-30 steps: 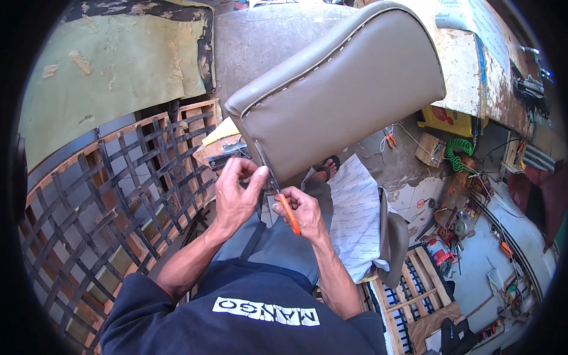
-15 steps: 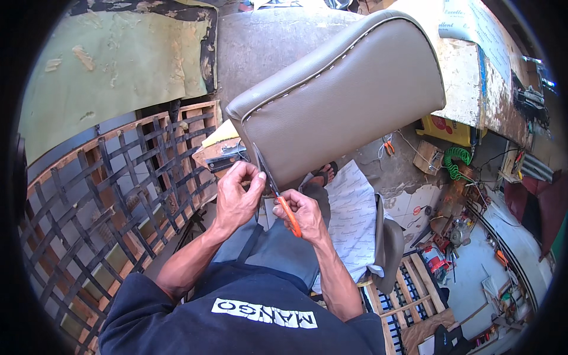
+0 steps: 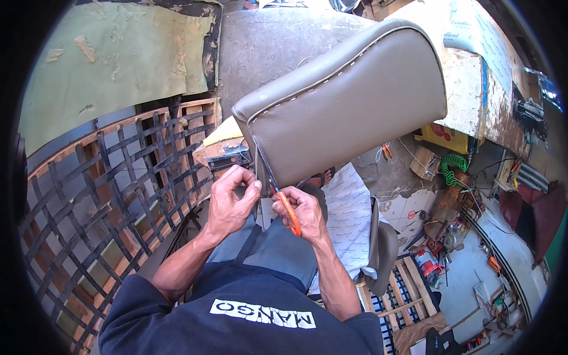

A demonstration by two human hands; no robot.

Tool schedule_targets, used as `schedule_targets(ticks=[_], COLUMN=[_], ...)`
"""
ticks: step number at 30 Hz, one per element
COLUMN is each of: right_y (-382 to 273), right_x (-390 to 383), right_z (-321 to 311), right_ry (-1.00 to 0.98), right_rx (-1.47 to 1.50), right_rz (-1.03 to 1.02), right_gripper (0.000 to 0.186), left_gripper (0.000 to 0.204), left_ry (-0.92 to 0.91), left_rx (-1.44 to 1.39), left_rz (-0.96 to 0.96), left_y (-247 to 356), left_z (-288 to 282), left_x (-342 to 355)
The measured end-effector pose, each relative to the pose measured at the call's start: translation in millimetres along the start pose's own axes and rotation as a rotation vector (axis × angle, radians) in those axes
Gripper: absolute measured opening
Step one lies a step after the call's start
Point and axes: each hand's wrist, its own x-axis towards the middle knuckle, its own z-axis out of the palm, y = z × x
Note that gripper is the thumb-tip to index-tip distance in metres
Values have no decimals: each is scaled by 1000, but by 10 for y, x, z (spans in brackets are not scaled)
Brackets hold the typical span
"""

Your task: The person secures fabric to a padded chair component using a pneumatic stapler, trims excess material with shears, and applies adhesive to the edges.

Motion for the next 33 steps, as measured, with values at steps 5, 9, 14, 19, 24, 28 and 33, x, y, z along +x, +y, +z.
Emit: schedule_targets(ticks=[5,9,14,19,24,28,33], right_y=[-64,-63,-133,-179,-166,-145,-219], right_x=[17,9,21,26,2,3,-83], right_z=[36,75,165,240,371,488,807], right_ry=[6,13,21,20,73,116,170], right_rx=[-22,-25,-32,-33,-35,-22,70], right_rz=[-22,-27,-48,-74,-71,-83,-102], right_gripper=[34,37,39,43,44,45,47], left_gripper=[15,15,15,16,15,14,15], left_ry=[5,-15,-14,-13,-35,-34,-75], left_rx=[-6,1,-17,-5,-35,-31,-29], left_rz=[14,-28,-15,31,-3,60,46], left_y=[25,80,95,65,103,104,65], left_z=[-21,-64,-98,-112,-182,-283,-438], left_x=[-20,-26,-56,-93,-108,-126,-115])
